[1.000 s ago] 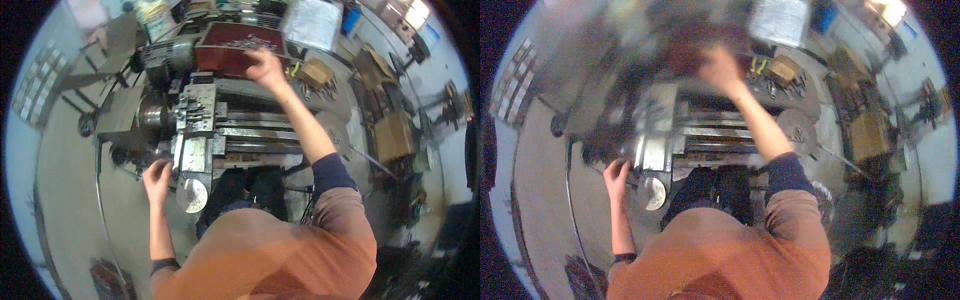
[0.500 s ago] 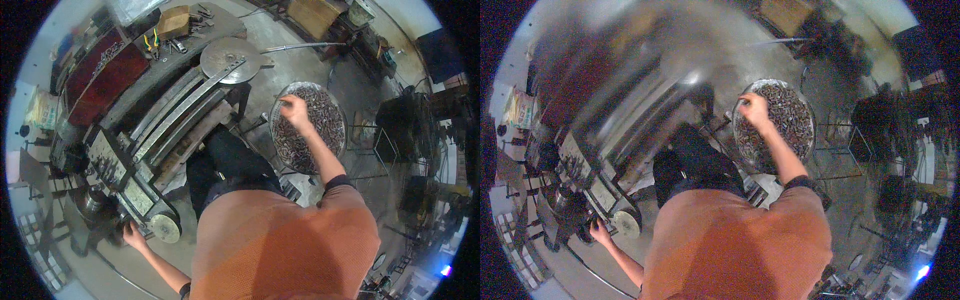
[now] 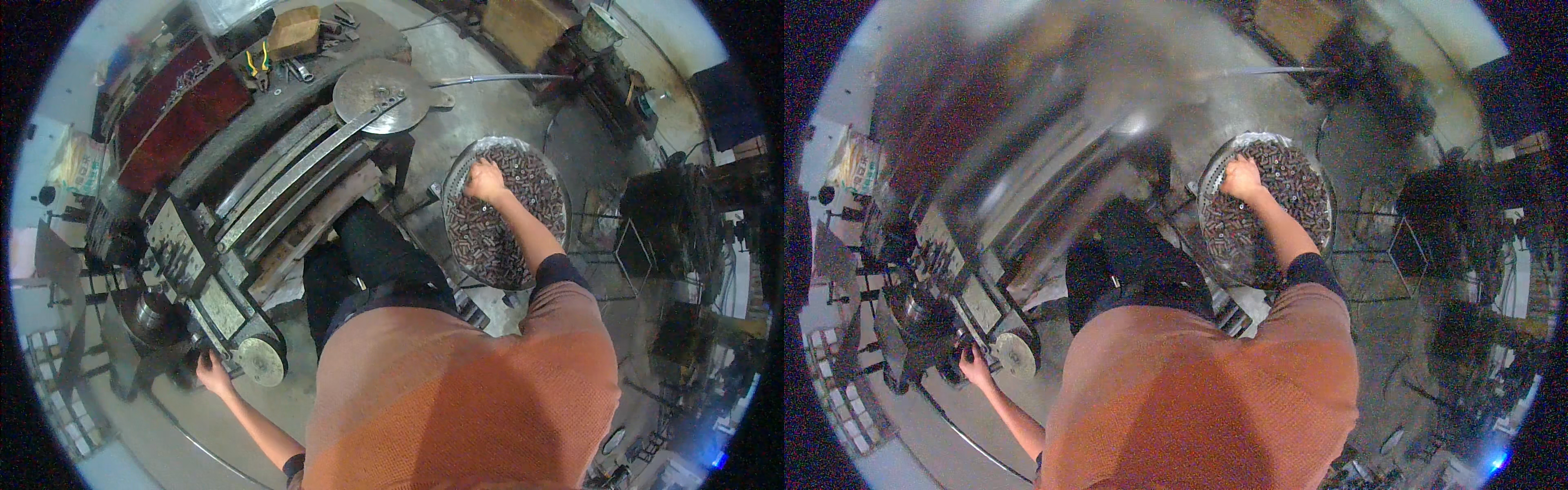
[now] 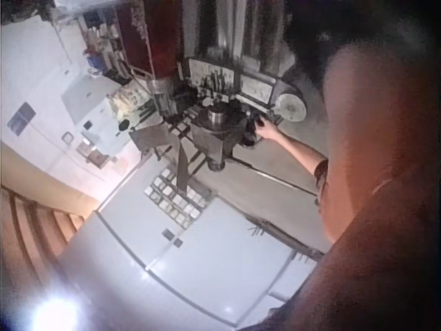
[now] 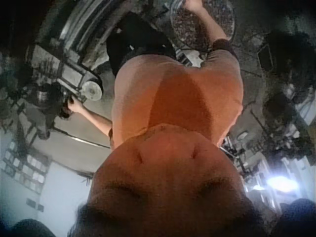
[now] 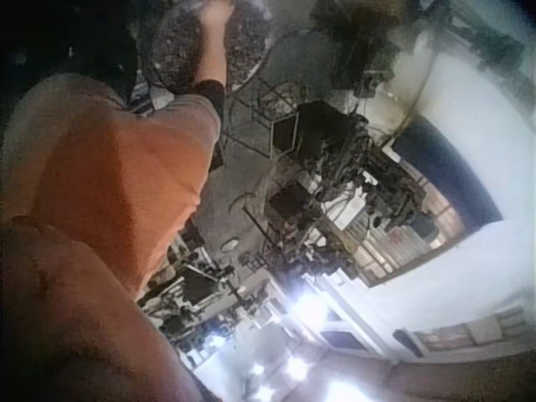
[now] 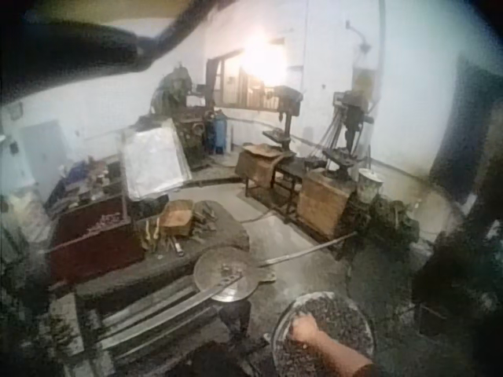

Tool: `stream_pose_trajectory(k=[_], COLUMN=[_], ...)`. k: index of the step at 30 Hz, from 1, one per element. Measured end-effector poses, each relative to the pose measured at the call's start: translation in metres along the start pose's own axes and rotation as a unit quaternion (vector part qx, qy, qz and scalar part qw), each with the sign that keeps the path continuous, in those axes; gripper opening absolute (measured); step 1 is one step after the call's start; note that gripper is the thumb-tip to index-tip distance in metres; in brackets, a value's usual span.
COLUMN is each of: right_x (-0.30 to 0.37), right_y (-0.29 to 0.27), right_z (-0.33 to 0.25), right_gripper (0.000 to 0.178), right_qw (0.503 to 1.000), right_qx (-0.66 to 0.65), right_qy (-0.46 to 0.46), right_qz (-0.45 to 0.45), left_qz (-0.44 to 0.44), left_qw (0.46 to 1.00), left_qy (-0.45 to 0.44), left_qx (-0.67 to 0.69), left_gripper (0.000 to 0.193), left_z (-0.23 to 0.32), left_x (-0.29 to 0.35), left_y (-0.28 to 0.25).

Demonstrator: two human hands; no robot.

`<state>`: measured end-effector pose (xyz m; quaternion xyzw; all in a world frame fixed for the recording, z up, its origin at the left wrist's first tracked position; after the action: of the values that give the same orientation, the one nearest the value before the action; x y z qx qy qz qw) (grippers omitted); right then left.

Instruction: The person operates a metal lathe, repeatedly loading small metal rods into the chuck, machining them, and removing the finished pieces. The person places the finished parts into a nearby container and continues the cycle with new rods.

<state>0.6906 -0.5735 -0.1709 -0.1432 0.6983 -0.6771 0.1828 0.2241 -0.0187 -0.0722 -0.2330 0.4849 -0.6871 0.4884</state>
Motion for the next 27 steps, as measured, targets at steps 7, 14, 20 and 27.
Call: stream_pose_trajectory(k=[7, 14, 20, 27], right_x=[0.012, 0.014, 0.015, 0.010], right_y=[-0.086, -0.182, -0.228, -0.247], right_z=[-0.072, -0.260, -0.336, -0.383], right_gripper=[0.044, 0.050, 0.045, 0.038], right_qw=[0.912, 0.715, 0.657, 0.642], right_qx=[-0.372, -0.548, -0.488, -0.445], right_qy=[-0.142, -0.430, -0.574, -0.625], right_qz=[0.098, 0.050, 0.030, 0.015], left_qz=[-0.068, -0.065, -0.099, -0.108], left_qw=[0.964, 0.930, 0.898, 0.902], left_qy=[0.057, 0.285, 0.332, 0.272], left_qx=[0.251, 0.222, 0.271, 0.319], left_gripper=[0.025, 0.022, 0.024, 0.024], left_z=[0.061, 0.212, 0.241, 0.208], left_x=[0.022, 0.037, 0.049, 0.038], left_y=[-0.065, -0.077, -0.060, -0.062])
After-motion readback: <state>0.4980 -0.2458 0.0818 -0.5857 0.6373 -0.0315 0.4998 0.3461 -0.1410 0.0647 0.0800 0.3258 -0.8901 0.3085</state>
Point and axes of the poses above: each hand's wrist, its own x-axis away from the middle knuckle, its own y-axis out of the palm, z = x × y, the point moved 1 cm from there along -x, towards the middle knuckle, and after that the axes turned 2 degrees about z, right-handed, at the moved point
